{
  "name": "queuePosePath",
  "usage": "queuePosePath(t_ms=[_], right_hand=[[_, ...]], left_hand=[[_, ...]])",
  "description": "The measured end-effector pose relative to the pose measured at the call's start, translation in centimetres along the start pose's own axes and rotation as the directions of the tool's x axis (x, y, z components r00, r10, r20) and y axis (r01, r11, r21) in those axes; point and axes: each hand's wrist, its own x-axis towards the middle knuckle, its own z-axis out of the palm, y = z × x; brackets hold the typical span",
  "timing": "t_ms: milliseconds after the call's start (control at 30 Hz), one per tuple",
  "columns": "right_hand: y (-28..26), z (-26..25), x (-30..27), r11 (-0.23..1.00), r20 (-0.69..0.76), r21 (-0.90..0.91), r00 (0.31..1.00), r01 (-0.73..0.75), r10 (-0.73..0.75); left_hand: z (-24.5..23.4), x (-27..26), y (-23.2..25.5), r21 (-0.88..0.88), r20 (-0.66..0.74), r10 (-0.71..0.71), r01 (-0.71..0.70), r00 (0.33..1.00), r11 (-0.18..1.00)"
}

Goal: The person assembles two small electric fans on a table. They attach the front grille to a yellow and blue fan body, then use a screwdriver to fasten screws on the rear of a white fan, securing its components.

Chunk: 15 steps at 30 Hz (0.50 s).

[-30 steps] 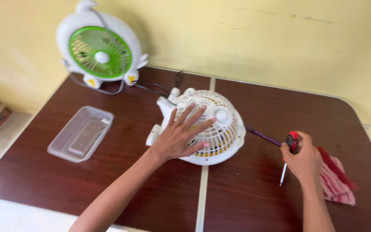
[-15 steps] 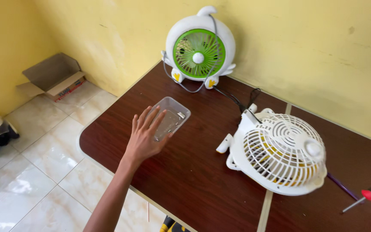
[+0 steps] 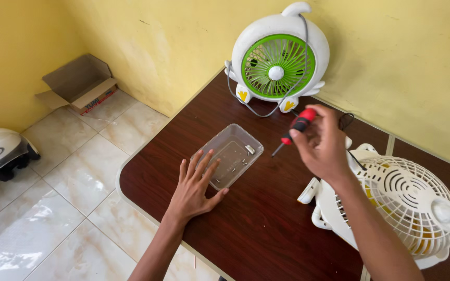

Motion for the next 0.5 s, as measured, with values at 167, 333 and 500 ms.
queuePosePath(t_ms=[167, 333, 500], right_hand=[[1.2, 5.5, 0.2, 0.998, 0.121, 0.037, 0.992, -0.041, 0.036], [2.0, 7.7, -0.5, 0.995, 0.202, 0.074, 0.978, -0.069, 0.053], [2.5, 8.5, -0.6, 0.990, 0.208, 0.129, 0.978, -0.060, 0.032]], left_hand=[[-0.2, 0.3, 0.2, -0.016, 0.020, 0.004, -0.003, 1.000, 1.000], [-0.3, 0.2, 0.3, -0.026, 0.047, -0.002, 0.003, 0.999, 1.000], [-0.4, 0.6, 0.2, -0.039, 0.031, 0.013, -0.012, 0.999, 0.999]])
